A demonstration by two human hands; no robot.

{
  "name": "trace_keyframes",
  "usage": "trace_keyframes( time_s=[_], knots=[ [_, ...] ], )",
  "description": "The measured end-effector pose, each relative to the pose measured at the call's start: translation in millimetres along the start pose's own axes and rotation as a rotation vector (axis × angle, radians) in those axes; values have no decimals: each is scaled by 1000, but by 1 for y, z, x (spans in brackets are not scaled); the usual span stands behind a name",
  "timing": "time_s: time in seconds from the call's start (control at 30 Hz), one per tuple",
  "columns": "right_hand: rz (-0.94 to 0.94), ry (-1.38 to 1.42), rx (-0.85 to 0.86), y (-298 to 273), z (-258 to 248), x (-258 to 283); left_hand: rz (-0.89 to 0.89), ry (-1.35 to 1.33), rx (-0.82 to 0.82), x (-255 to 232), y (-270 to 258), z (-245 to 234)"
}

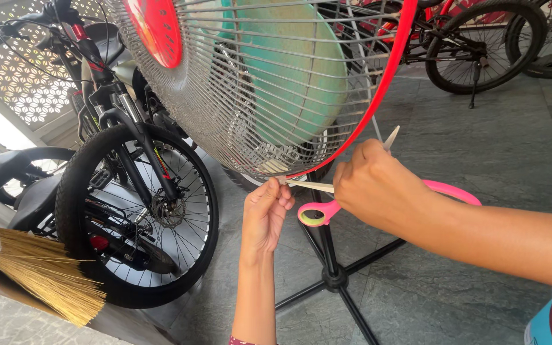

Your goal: The person uses pink-handled scissors to cut a white zip tie securing the front grill of a standing electric fan. The person repeatedly snips the zip tie until it is severed, then removes the cut piece from the fan grill.

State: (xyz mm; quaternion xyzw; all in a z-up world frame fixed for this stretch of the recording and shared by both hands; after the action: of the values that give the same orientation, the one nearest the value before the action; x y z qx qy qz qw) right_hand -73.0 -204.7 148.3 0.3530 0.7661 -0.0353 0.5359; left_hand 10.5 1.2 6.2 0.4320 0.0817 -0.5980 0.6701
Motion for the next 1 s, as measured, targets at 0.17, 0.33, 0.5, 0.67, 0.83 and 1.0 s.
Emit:
trace_keyframes(
  time_s=[0.17, 0.33, 0.5, 0.67, 0.83, 1.0],
  knots=[
    [-21, 32, 65, -1, -1, -1, 3, -27, 30, 0, -1, -1],
    [-3, 56, 45, -2, 1, -1, -9, -24, 11, 0, -2, -2],
    [-16, 37, 47, -2, -1, -1, 0, -32, 23, 0, -2, 0],
    [-24, 26, 44, -2, -1, -2, -6, -29, 6, 0, -2, 1],
    [-17, 36, 51, -2, -2, -3, -3, -40, 12, 0, -2, 0],
    [-34, 39, 60, -2, 0, -3, -8, -23, 6, 0, -2, 0]
  ],
)
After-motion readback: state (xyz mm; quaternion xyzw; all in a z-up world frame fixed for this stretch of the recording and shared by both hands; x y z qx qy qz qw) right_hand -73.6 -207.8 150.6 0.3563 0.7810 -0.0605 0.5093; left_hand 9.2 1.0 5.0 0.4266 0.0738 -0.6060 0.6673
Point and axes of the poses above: each hand's wrist, its own y-axis towards the middle knuckle, its own z-axis out of the palm, x = y × z, the point moved 1 cm from there along y, towards the middle knuckle, and after that the axes turned 5 degrees about z, right-handed, at the moved point
